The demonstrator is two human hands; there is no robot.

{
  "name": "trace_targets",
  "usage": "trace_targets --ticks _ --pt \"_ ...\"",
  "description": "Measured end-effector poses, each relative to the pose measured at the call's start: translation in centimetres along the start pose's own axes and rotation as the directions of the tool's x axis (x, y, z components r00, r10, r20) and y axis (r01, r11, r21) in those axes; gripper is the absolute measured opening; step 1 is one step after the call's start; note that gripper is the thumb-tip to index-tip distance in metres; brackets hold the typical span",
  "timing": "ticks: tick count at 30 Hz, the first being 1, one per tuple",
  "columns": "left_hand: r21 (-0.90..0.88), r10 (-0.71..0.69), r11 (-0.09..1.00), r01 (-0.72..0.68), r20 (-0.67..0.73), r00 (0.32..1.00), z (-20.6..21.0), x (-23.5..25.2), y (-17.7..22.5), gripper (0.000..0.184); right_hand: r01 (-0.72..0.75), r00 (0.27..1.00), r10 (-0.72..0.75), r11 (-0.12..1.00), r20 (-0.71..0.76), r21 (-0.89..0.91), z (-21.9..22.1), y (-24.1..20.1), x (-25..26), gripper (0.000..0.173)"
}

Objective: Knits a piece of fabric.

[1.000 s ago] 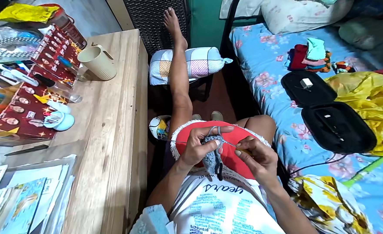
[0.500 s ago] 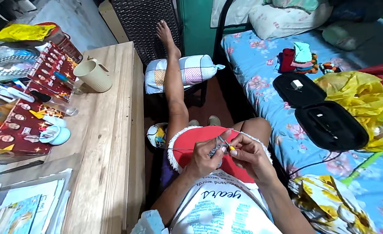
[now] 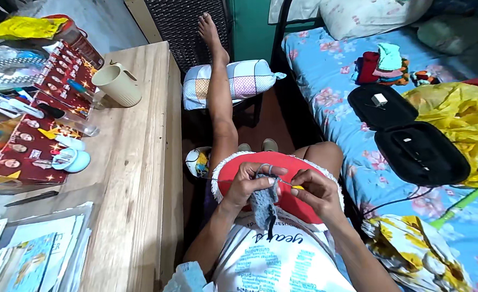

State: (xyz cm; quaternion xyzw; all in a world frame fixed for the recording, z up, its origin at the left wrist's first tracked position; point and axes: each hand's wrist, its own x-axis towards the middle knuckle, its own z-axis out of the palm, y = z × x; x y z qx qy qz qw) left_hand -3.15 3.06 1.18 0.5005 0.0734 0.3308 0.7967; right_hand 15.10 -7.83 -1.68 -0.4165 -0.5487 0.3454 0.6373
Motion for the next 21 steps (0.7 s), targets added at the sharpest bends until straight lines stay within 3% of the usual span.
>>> trace_targets --ticks 2,4,7,10,13,14,16,18,19,21 --pt "0.043 0.035 0.998 -0.035 -0.003 0.999 0.3 0.1 -0.9 0.029 -0.134 0.990 0.139 0.959 -0.003 0.249 0.1 -0.2 0.3 0.015" --pt "0.026 0.053 0.998 -0.052 -0.040 0.998 0.5 0.1 -2.2 0.028 -0.207 0.968 0.249 0.850 -0.024 0.484 0.5 -0.3 0.6 0.014" --pt "0.021 0.015 1.000 -0.011 -0.170 0.985 0.8 0.2 -3.6 0.024 -0.202 0.944 0.311 0.803 -0.106 0.561 1.1 -0.2 1.1 0.015" --pt "0.130 0.028 0.992 -0.005 -0.177 0.984 0.7 0.4 -3.3 0.020 -0.203 0.932 0.275 0.936 -0.235 0.289 1.2 -0.8 1.0 0.027" --pt "0.300 0.066 0.954 -0.021 -0.141 0.988 0.2 0.6 -1.8 0.019 -0.024 0.989 0.013 0.997 -0.148 -0.074 0.2 -0.3 0.4 0.022" --pt "0.377 0.091 0.926 -0.024 -0.162 0.983 0.3 0.7 -1.1 0.021 0.077 0.992 -0.098 0.968 -0.079 -0.237 -0.3 0.1 0.3 0.016" --pt "0.507 0.144 0.862 -0.017 -0.212 0.967 0.6 0.8 0.4 0.022 0.231 0.968 -0.248 0.801 0.044 -0.553 -1.2 0.5 0.3 0.016" --pt "0.583 0.176 0.811 -0.037 -0.182 0.967 0.6 0.7 1.7 0.024 0.237 0.959 -0.274 0.629 0.075 -0.740 -1.2 0.2 0.4 0.018" --pt "0.586 0.163 0.808 -0.056 -0.132 0.978 0.5 0.5 2.2 0.027 0.202 0.964 -0.261 0.605 0.047 -0.770 -1.1 0.0 0.5 0.019" --pt "0.518 0.136 0.848 -0.108 -0.017 0.991 -0.1 0.2 2.3 0.034 0.109 0.977 -0.205 0.726 -0.062 -0.679 -1.0 -0.2 0.6 0.019"
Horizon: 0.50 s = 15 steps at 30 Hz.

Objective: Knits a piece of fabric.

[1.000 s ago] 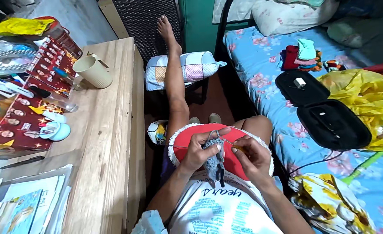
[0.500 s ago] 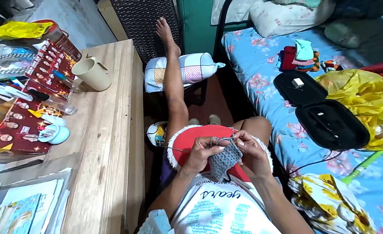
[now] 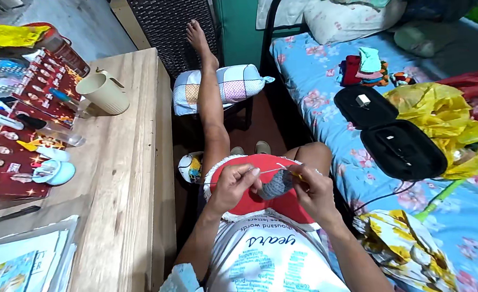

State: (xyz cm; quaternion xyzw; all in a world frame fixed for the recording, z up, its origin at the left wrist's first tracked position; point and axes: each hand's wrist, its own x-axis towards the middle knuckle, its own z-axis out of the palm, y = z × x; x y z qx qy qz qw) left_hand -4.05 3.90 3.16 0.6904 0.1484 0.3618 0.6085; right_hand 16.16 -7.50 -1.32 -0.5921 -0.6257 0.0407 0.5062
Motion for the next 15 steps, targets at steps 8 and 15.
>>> trace_targets --ticks 8,15 --pt "-0.412 0.114 0.905 -0.104 0.000 0.993 0.5 0.9 -3.5 0.033 -0.398 0.906 0.301 0.371 0.297 0.839 -0.1 -0.8 0.5 0.035" --pt "-0.121 0.006 0.993 0.005 0.086 0.996 2.7 1.1 -2.1 0.088 -0.367 0.922 0.264 0.370 0.283 0.853 0.1 -0.6 0.3 0.036"
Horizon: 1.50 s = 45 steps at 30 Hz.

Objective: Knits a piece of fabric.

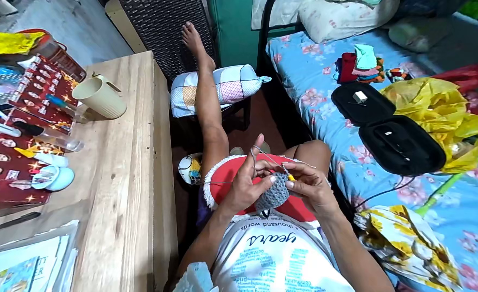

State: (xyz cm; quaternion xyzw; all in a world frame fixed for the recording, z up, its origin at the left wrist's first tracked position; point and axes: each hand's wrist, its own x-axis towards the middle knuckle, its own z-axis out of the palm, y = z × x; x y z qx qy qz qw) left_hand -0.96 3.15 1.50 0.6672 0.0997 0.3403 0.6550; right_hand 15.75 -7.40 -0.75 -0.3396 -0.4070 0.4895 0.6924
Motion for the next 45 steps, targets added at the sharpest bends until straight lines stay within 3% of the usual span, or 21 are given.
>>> trace_targets --ticks 5,9,14,19,23,26,28,30,32,34,36,38,39,40,41,43,44,45 --pt "-0.027 -0.085 0.996 0.081 -0.171 0.982 0.8 -0.2 0.9 0.084 0.075 0.996 -0.084 0.977 -0.035 -0.199 0.2 0.0 -0.3 0.034" --pt "-0.066 -0.103 0.994 0.089 -0.260 0.960 1.2 -0.4 1.1 0.077 0.179 0.983 -0.177 0.878 0.047 -0.445 -0.6 -0.4 -0.4 0.029" --pt "-0.034 -0.062 0.998 0.054 -0.328 0.943 1.6 -0.6 1.4 0.072 0.330 0.939 -0.270 0.534 0.213 -0.778 -1.2 -1.4 -0.5 0.032" --pt "0.233 0.127 0.971 -0.048 -0.335 0.934 2.1 -1.0 1.0 0.062 0.371 0.887 -0.358 0.173 0.292 -0.913 0.0 -1.9 -0.7 0.038" --pt "0.413 0.249 0.906 -0.092 -0.344 0.905 2.7 -1.3 0.2 0.057 0.291 0.871 -0.425 0.044 0.246 -0.956 2.0 -1.1 -1.3 0.035" --pt "0.385 0.227 0.920 -0.070 -0.379 0.897 2.8 -1.2 -0.1 0.059 0.219 0.896 -0.424 0.162 0.133 -0.962 3.5 0.0 -1.6 0.040" --pt "0.351 0.232 0.933 -0.085 -0.403 0.885 2.8 -1.1 -0.4 0.059 0.191 0.940 -0.340 0.438 0.035 -0.878 3.7 0.4 -1.4 0.042" --pt "0.298 0.215 0.949 -0.100 -0.384 0.898 2.7 -1.1 -0.4 0.060 0.111 0.980 -0.188 0.786 -0.065 -0.608 3.8 0.3 -0.6 0.044" --pt "0.210 0.148 0.975 -0.075 -0.357 0.922 2.5 -1.1 0.0 0.064 0.062 0.988 -0.115 0.910 -0.106 -0.410 3.9 0.1 0.1 0.046" --pt "0.149 0.086 0.988 -0.036 -0.345 0.935 2.0 -1.1 0.7 0.065 0.185 0.970 -0.242 0.804 -0.027 -0.565 3.3 0.6 0.2 0.042" --pt "0.184 0.107 0.982 -0.045 -0.341 0.934 1.6 -1.1 0.9 0.063 0.312 0.902 -0.420 0.463 0.104 -0.830 2.6 0.9 0.1 0.035" --pt "0.253 0.151 0.965 -0.065 -0.335 0.930 1.2 -1.2 0.8 0.060 0.319 0.845 -0.495 0.167 0.201 -0.933 2.5 0.2 -0.2 0.031" --pt "0.273 0.152 0.960 -0.059 -0.333 0.931 1.1 -1.3 0.8 0.059 0.309 0.847 -0.487 0.122 0.214 -0.943 2.5 -0.3 -0.4 0.032" --pt "0.278 0.143 0.959 -0.047 -0.335 0.931 1.2 -1.2 0.7 0.057 0.298 0.868 -0.456 0.162 0.197 -0.941 2.4 -0.7 -0.5 0.033" --pt "0.274 0.133 0.961 -0.038 -0.337 0.932 1.2 -1.2 0.7 0.055 0.268 0.910 -0.390 0.299 0.139 -0.916 2.2 -1.1 -0.6 0.035" --pt "0.224 0.104 0.974 -0.029 -0.331 0.938 1.3 -1.0 0.8 0.057 0.068 0.993 -0.117 0.743 -0.029 -0.666 1.6 -2.0 -0.4 0.040" --pt "0.200 0.105 0.979 -0.041 -0.319 0.942 1.4 -0.9 0.8 0.058 -0.075 0.995 0.038 0.890 -0.091 -0.451 1.4 -2.3 0.0 0.043" --pt "0.197 0.121 0.979 -0.060 -0.313 0.942 1.5 -0.9 0.7 0.059 -0.181 0.981 0.156 0.947 -0.113 -0.263 1.2 -2.4 0.4 0.042"
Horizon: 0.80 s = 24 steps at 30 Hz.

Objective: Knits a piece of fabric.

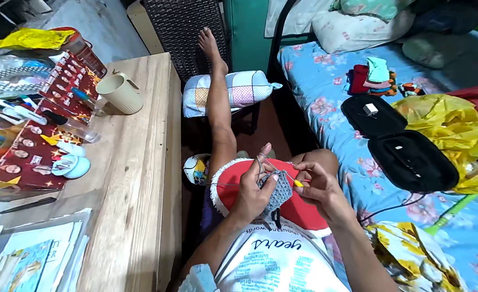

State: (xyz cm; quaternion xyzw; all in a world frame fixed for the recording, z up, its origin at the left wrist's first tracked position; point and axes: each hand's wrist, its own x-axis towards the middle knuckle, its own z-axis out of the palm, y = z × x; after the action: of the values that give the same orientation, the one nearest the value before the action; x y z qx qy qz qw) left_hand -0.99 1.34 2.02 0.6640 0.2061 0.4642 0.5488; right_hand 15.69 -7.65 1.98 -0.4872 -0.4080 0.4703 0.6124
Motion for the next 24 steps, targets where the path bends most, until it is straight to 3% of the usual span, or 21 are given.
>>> trace_targets --ticks 2,4,7,9,11,14,16,18,20,24 --pt "0.034 0.055 0.998 -0.055 -0.016 0.998 0.3 -0.1 -0.4 0.061 -0.059 0.998 0.057 0.991 0.020 0.120 0.2 0.1 0.2 0.038" --pt "0.122 0.125 0.985 -0.121 -0.026 0.992 0.3 -0.4 -0.8 0.057 0.077 0.997 -0.077 0.996 -0.008 -0.037 0.9 0.5 -0.1 0.032" --pt "0.359 0.264 0.900 -0.248 0.005 0.964 0.6 -0.9 -1.0 0.046 0.289 0.950 -0.313 0.880 -0.003 -0.378 1.7 0.8 -0.4 0.018" --pt "0.458 0.331 0.833 -0.310 0.037 0.943 0.9 -1.1 -1.3 0.041 0.323 0.937 -0.349 0.842 0.020 -0.433 2.1 0.6 0.0 0.015" --pt "0.507 0.414 0.781 -0.364 0.016 0.910 1.4 -1.2 -1.9 0.036 0.242 0.968 -0.250 0.925 0.011 -0.294 2.4 0.0 0.6 0.019" --pt "0.320 0.406 0.871 -0.372 -0.044 0.913 1.2 -1.0 -1.6 0.033 0.068 0.996 -0.076 0.984 0.042 0.167 2.1 -0.1 1.4 0.035" --pt "0.166 0.342 0.930 -0.328 -0.064 0.937 1.0 -0.8 -0.8 0.036 0.142 0.988 -0.151 0.960 0.020 0.240 2.2 0.9 1.2 0.035" --pt "0.159 0.335 0.933 -0.323 -0.057 0.940 0.8 -0.6 -0.4 0.036 0.360 0.932 -0.358 0.933 -0.060 0.020 2.5 2.2 0.8 0.028" --pt "0.195 0.343 0.924 -0.329 -0.040 0.938 0.6 -0.4 -0.4 0.035 0.538 0.816 -0.575 0.792 -0.057 -0.289 2.4 3.1 0.7 0.015" --pt "0.151 0.293 0.944 -0.293 0.021 0.956 -0.6 0.1 0.1 0.033 0.625 0.681 -0.731 0.544 0.049 -0.560 1.9 3.6 0.9 0.010"
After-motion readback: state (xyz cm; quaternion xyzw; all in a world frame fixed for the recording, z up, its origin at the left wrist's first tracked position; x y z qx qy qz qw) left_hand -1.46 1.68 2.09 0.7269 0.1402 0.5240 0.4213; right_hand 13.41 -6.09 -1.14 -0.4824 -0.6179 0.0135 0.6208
